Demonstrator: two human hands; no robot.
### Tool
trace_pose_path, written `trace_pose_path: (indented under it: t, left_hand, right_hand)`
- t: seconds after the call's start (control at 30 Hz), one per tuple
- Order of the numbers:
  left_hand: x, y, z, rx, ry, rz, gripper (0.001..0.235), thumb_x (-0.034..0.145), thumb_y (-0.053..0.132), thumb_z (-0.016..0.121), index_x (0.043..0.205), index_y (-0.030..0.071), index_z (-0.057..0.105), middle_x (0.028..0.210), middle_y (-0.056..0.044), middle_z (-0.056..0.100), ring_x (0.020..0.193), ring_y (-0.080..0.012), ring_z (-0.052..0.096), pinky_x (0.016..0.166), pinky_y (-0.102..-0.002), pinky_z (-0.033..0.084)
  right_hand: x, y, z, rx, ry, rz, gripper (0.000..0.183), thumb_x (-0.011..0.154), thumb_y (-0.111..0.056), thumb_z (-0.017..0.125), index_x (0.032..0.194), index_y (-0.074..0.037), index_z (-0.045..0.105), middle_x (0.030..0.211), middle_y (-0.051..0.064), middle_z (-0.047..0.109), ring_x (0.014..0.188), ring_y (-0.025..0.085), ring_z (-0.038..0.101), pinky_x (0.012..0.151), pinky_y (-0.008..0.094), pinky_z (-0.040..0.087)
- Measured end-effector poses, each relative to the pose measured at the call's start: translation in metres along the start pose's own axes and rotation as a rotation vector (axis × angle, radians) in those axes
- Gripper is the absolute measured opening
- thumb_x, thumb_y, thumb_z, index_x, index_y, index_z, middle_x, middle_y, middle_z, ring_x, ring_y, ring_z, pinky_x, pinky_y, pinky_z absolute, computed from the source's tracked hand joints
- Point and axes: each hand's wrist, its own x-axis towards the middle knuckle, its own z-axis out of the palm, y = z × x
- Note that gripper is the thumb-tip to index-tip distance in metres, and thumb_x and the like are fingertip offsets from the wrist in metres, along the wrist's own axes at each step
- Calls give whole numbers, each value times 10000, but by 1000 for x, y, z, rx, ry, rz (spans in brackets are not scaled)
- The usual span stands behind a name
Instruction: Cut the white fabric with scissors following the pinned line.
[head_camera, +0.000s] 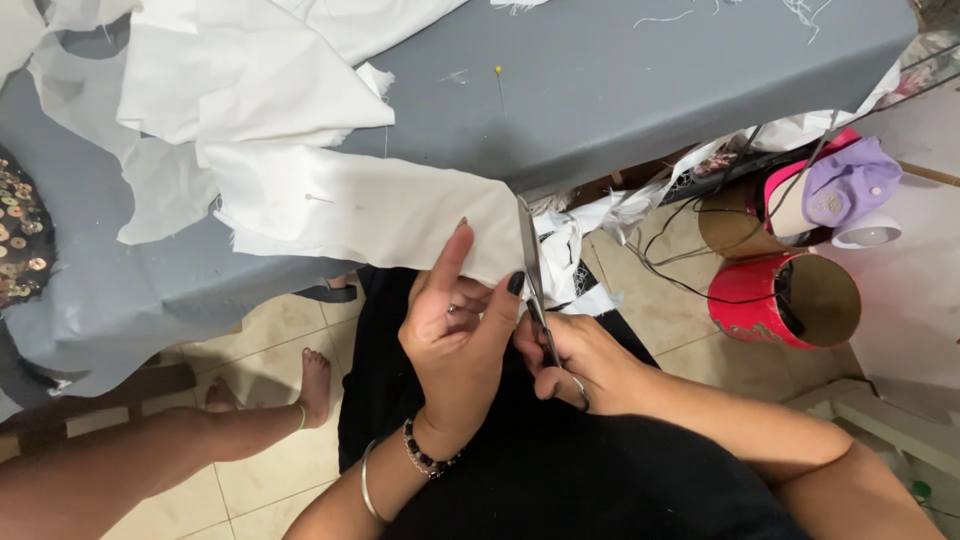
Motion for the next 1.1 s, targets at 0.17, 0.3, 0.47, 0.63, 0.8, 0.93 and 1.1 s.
trace_pose_path:
  t: [0.17, 0.3, 0.47, 0.63, 0.8, 0.93, 1.1]
  left_hand:
    - [-1, -6, -1, 37, 22, 32, 562, 845, 130, 821, 1374, 59, 645, 792, -1, 584, 634, -33, 565, 575, -148, 509]
    - [-2, -4, -1, 38, 21, 45, 551, 860, 116, 805, 1379, 50, 633, 763, -6, 614, 631, -46, 594, 618, -161, 543]
    - [-1, -9, -2, 30, 25, 58, 553, 858, 103, 809, 1380, 47, 633, 788, 1, 575, 629, -37, 573, 608, -154, 541]
    - [0, -9, -4, 42, 16, 64, 556, 856, 125, 814, 1376, 42, 633, 783, -6, 580, 615, -34, 565, 599, -152, 524]
    - [-1, -10, -7, 96, 20, 93, 532, 861, 109, 814, 1363, 54, 647, 826, -3, 581, 610, -22, 566, 596, -138, 518]
    - [-1, -7, -8, 111, 11, 101, 528, 856, 106, 816, 1355, 47, 651, 860, -20, 588, 605, -21, 560, 579, -134, 506]
    - [-1, -4, -10, 115, -11, 105, 556, 850, 85, 822, 1372, 52, 636, 885, -15, 582, 638, -26, 578, 598, -139, 537]
  right_hand:
    - [-1, -1, 3, 13, 44, -56, 610, 997, -697, 325, 865, -118, 461, 743, 25, 557, 625, 191, 505, 576, 332, 409]
    - [-1, -2, 5, 52, 63, -49, 642, 982, -736, 317, 834, -127, 452, 709, 7, 542, 595, 171, 477, 540, 320, 385]
    - [-2, -2, 5, 68, 55, -47, 532, 1020, -615, 390, 833, -122, 455, 710, 14, 540, 603, 178, 478, 550, 323, 384]
    - [-3, -1, 4, 65, 49, -43, 495, 1026, -569, 420, 840, -111, 457, 686, 13, 513, 582, 174, 451, 536, 319, 357]
    - [-3, -7, 1, 80, 18, -31, 384, 1033, -439, 501, 842, -110, 450, 704, 11, 498, 597, 173, 431, 538, 321, 354]
    - [-6, 3, 4, 70, 13, -29, 266, 1001, -250, 602, 831, -108, 454, 695, 10, 494, 584, 178, 436, 531, 323, 360]
    - [1, 5, 2, 99, -56, -49, 765, 901, -864, 311, 893, -113, 460, 779, 37, 570, 660, 189, 564, 599, 334, 453]
